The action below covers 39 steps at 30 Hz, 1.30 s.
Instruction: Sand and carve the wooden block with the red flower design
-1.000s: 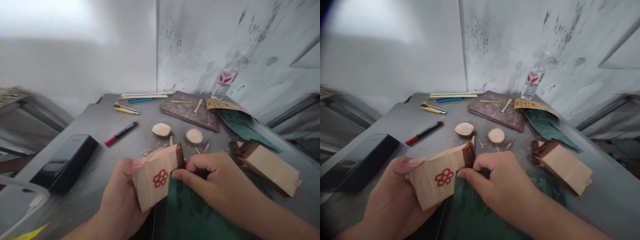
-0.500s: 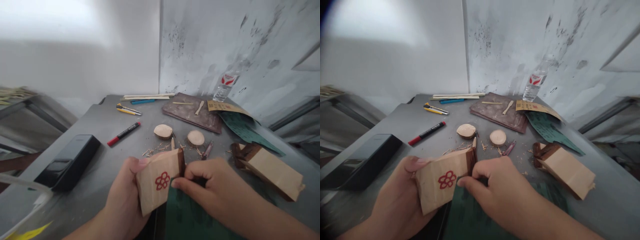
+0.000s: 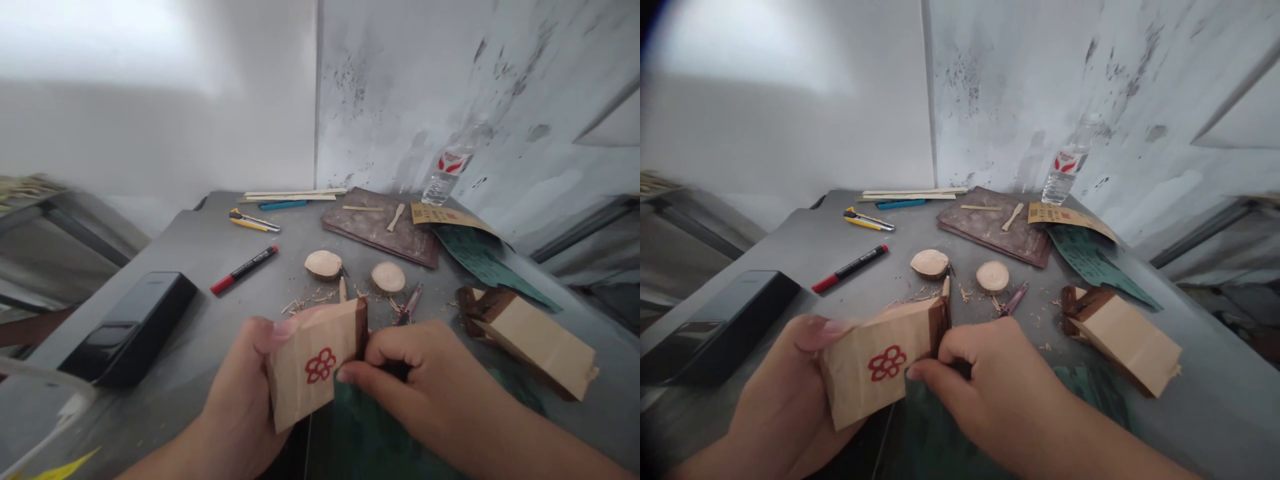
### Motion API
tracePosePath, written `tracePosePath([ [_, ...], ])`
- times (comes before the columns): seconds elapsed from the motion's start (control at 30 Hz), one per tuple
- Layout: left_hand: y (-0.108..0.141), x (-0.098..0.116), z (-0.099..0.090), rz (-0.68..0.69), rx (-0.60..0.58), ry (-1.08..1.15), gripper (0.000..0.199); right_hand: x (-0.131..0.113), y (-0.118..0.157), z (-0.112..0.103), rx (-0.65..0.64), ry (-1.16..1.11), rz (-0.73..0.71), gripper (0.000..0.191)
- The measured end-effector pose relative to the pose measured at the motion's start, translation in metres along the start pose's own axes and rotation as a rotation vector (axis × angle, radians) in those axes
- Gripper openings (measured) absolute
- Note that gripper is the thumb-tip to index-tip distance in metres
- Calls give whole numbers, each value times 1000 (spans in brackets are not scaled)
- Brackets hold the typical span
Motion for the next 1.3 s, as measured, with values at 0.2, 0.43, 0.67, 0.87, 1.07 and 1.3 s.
tracePosePath([
  [0.2, -2, -11, 10, -38, -68, -54, 43, 1, 3, -23, 151, -16, 30, 49],
  [0.43, -1, -4, 4, -58, -10, -61, 43, 3, 0, -4, -2, 41, 23, 48],
  [0.67, -2, -31, 9, -153, -102, 57, 36, -3, 3, -36, 191, 30, 35, 47],
  [0.87, 2, -30, 15, -233, -124, 23, 41, 0, 0, -37, 136, 50, 52, 50],
  [1.07, 4, -12, 5, -249, -65, -102, 59, 2, 0, -27, 40, 10, 54, 49],
  [1.3, 4, 1, -7, -234, -133, -82, 64, 4, -3, -25, 46, 15, 30, 45],
])
Point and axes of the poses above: each hand's wrist, its own y-axis away from the middle knuckle, its own z-axis out of the palm, x = y × z, the point moved 8 cm from there along -y, towards the middle knuckle, and after that the axes turned 2 degrees about -y, right-handed, at the moved point
